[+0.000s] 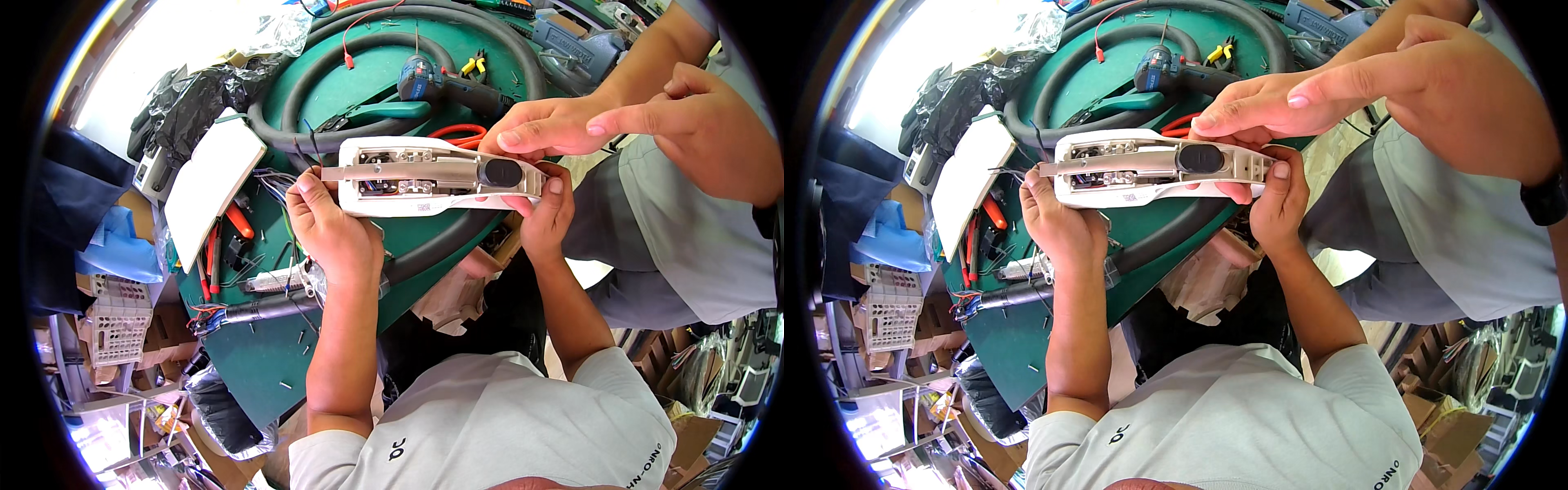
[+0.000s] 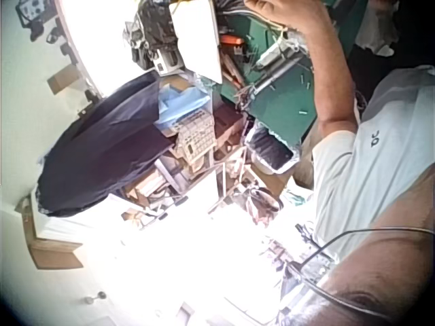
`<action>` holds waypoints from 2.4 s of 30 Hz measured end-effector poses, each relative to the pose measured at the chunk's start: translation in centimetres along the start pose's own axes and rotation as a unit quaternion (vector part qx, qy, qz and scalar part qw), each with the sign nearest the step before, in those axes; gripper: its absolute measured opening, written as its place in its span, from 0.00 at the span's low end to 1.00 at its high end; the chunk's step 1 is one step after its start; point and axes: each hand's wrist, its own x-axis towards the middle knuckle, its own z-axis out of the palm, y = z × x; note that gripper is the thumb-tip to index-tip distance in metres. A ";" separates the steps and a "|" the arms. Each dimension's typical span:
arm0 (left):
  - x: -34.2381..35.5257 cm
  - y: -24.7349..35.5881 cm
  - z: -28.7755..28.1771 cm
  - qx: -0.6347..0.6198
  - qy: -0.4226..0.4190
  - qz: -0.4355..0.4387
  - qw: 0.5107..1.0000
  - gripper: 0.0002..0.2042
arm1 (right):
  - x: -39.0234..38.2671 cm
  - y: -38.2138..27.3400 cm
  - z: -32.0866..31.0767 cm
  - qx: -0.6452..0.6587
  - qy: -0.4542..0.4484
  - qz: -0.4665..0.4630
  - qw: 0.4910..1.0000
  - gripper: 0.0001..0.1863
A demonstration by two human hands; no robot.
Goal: The person uses wire strippers to strip wires, prepares a connector, and then sits on the floor to use a multimeter to test the electrical connections on a device.
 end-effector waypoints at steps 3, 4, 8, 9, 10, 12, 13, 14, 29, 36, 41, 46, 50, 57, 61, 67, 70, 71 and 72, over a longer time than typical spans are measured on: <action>-0.1 0.1 0.1 0.001 0.000 -0.001 1.000 0.10 | 0.0 0.0 0.0 0.000 0.001 0.000 1.000 0.26; 0.0 0.0 0.1 0.001 -0.001 0.000 1.000 0.10 | 0.0 0.1 0.0 0.000 0.000 0.001 1.000 0.26; 0.0 0.0 0.0 0.003 -0.001 0.001 1.000 0.10 | 0.0 -0.2 0.0 0.004 -0.003 0.010 1.000 0.26; -0.1 0.0 0.1 0.005 -0.001 0.001 1.000 0.10 | 0.0 -0.3 0.0 0.002 -0.001 0.009 1.000 0.26; -0.1 0.0 0.1 0.006 0.000 0.001 1.000 0.10 | 0.0 -0.4 0.0 0.000 0.000 0.007 1.000 0.26; -0.1 0.1 0.1 0.009 0.002 0.000 1.000 0.10 | 0.0 -0.4 0.2 0.008 0.004 0.014 1.000 0.26; -0.1 0.1 0.1 0.009 0.002 -0.003 1.000 0.10 | 0.0 -0.5 0.2 0.013 0.006 0.018 1.000 0.26; -0.1 0.1 0.0 0.010 0.002 -0.006 1.000 0.10 | -0.1 -0.5 0.1 0.007 0.002 0.021 1.000 0.26; 0.2 -0.1 0.0 0.002 0.029 0.006 1.000 0.09 | -1.4 -1.6 -0.3 -0.073 0.152 -0.094 0.981 0.19; 0.6 -0.8 -0.9 0.025 0.012 0.013 1.000 0.10 | -7.6 -12.1 1.8 0.130 -0.414 -0.113 0.894 0.13; 0.6 -0.3 -0.3 0.018 0.012 0.014 1.000 0.10 | -11.3 -13.0 5.2 0.042 -0.556 -0.157 0.815 0.13; 0.3 -0.1 0.1 0.015 0.017 -0.001 1.000 0.09 | -7.9 -12.3 3.5 0.107 -0.568 -0.124 0.807 0.05; 0.2 -0.1 -0.1 0.004 0.022 0.003 1.000 0.09 | -3.7 -10.5 -0.2 -0.064 -0.140 -0.185 0.971 0.05; -0.2 0.2 0.3 0.023 0.028 -0.018 0.999 0.09 | -0.2 -8.8 -1.0 -0.247 -0.050 -0.224 0.941 0.18; 0.2 0.4 -0.1 0.035 0.030 -0.007 0.999 0.09 | -0.7 -8.9 0.4 -0.221 -0.030 -0.271 0.936 0.21; 0.2 -0.2 -0.2 0.030 0.032 -0.005 0.999 0.10 | -0.3 -8.1 1.0 -0.255 -0.022 -0.333 0.908 0.22; 0.5 -0.8 -0.3 0.021 0.026 0.013 0.999 0.09 | -0.3 -7.8 1.1 -0.263 -0.014 -0.316 0.912 0.25; 0.3 -0.4 -0.2 0.047 0.016 0.013 0.999 0.09 | -0.4 -7.8 1.2 -0.263 -0.009 -0.313 0.913 0.26; 0.0 0.4 0.4 0.033 0.027 0.013 0.999 0.09 | -0.4 -8.2 1.3 -0.257 -0.001 -0.314 0.914 0.27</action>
